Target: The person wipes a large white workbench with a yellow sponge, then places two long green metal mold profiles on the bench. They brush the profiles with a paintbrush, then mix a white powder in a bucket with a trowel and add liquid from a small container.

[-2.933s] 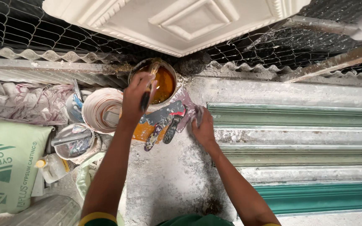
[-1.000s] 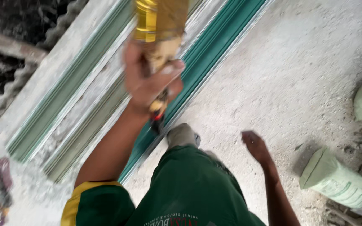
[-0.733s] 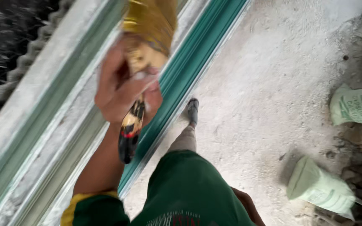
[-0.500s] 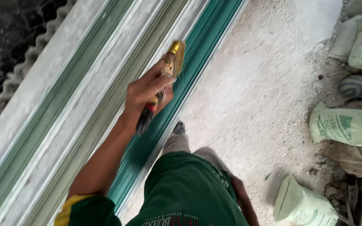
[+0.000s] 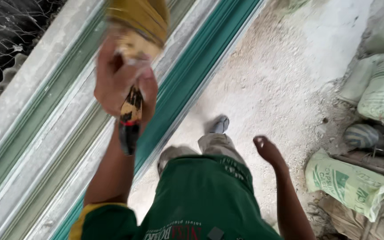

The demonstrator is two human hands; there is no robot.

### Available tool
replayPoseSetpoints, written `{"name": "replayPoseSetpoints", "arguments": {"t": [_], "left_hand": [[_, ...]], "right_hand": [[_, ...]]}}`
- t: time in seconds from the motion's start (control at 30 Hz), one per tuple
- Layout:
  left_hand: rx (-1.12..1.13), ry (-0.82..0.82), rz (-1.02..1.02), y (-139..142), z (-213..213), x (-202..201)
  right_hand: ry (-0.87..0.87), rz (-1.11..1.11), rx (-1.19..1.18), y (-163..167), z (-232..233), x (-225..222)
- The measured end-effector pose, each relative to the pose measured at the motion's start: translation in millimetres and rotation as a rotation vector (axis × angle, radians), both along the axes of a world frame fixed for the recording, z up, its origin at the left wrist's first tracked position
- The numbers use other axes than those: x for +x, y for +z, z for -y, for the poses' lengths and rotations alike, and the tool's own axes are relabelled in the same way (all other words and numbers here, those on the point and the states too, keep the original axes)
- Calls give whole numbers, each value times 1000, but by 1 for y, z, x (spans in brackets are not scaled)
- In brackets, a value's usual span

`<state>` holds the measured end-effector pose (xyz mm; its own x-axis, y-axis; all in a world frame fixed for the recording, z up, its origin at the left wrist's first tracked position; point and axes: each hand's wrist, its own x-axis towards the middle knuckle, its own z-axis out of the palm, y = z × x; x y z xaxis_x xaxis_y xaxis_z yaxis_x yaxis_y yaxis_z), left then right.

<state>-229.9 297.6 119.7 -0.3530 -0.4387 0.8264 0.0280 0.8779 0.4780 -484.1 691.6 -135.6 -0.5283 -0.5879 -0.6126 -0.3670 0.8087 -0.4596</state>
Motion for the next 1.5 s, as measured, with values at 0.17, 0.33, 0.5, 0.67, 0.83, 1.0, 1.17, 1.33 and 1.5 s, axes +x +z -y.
{"name": "replayPoseSetpoints", "arguments": {"t": [0.17,0.33,0.5,0.67,0.83,1.0,1.17,1.33,1.5], "left_hand": [[149,-215,218,24,45,-147],[328,-279,-202,25,62,-239],[815,-695,-246,37,101,-333],[-129,-179,-78,41,160,-398],[-37,40,-267,5,189,-464],[176,-323,-22,8,234,-521],[-167,-224,-447,38,301,-530],[20,-305,-111,51,323,-480],[-131,-147,-120,70,299,-396]], "right_hand": [[-89,322,-360,19,74,-124],[-2,399,-271,35,149,-185],[29,416,-316,57,213,-220],[-9,409,-317,76,262,-266],[-33,375,-389,81,299,-305],[-96,346,-404,90,316,-321],[-97,374,-365,99,333,-329],[-125,419,-434,105,341,-329],[-159,376,-480,111,328,-317]]}}
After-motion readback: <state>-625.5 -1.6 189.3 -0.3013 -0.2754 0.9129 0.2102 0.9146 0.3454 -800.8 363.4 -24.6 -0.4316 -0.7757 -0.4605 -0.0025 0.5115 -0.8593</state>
